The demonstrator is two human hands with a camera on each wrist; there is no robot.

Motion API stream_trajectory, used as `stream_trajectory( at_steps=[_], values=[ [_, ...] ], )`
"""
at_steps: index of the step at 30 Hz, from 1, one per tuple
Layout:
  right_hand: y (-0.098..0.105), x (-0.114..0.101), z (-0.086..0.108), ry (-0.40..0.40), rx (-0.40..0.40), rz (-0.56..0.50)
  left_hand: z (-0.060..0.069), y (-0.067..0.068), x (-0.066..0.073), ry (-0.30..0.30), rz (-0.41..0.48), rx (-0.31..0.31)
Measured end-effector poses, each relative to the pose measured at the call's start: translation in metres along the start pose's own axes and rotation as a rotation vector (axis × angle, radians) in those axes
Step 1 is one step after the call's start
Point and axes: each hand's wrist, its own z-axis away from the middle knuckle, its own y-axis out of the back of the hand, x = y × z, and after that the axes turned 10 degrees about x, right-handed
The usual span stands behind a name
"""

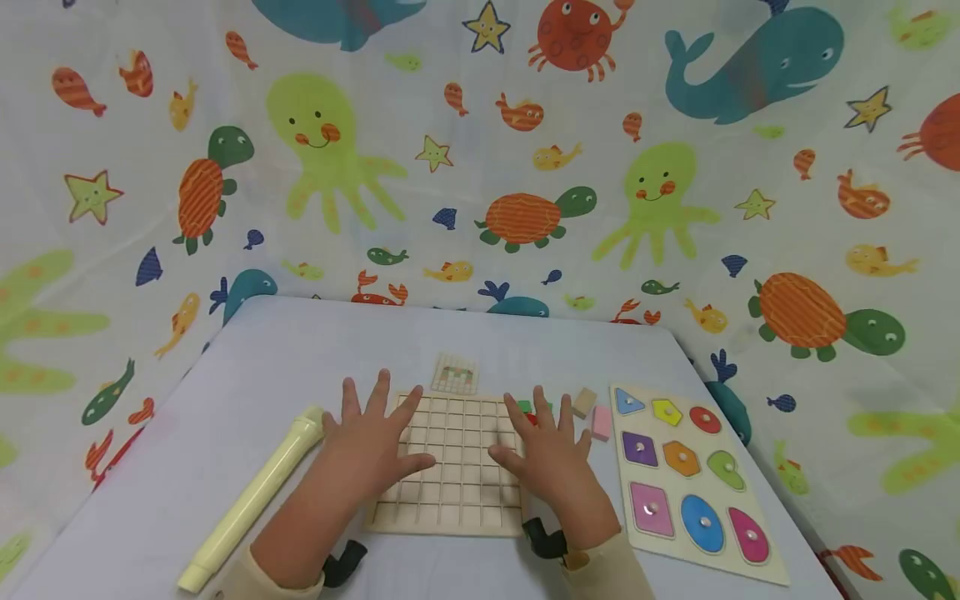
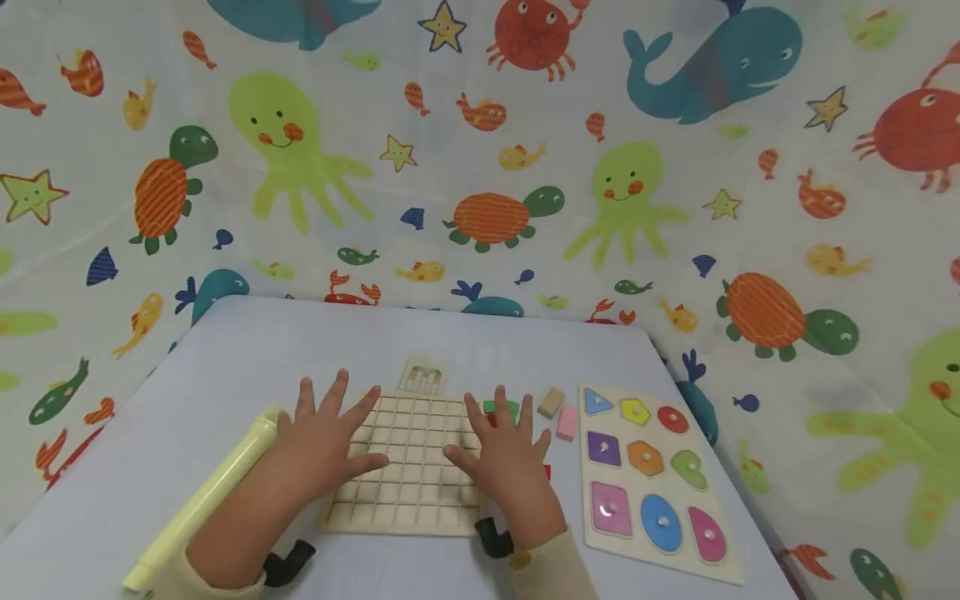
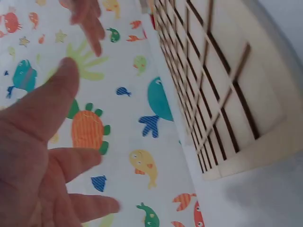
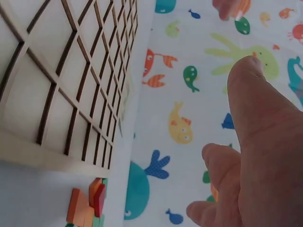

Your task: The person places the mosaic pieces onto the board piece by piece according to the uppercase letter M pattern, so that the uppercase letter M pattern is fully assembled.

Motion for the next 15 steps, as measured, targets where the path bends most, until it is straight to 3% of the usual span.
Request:
stream_trajectory(
  at_steps=[8,15],
  values=[
    [0.007,0.014,0.002,0.026,0.068,-0.039,0.036,-0.007,0.007,0.056,0.221,-0.150],
    [0.015,0.028,0.001,-0.070,0.108,-0.176,0.051,-0.016,0.015,0.046,0.250,-0.161]
  ],
)
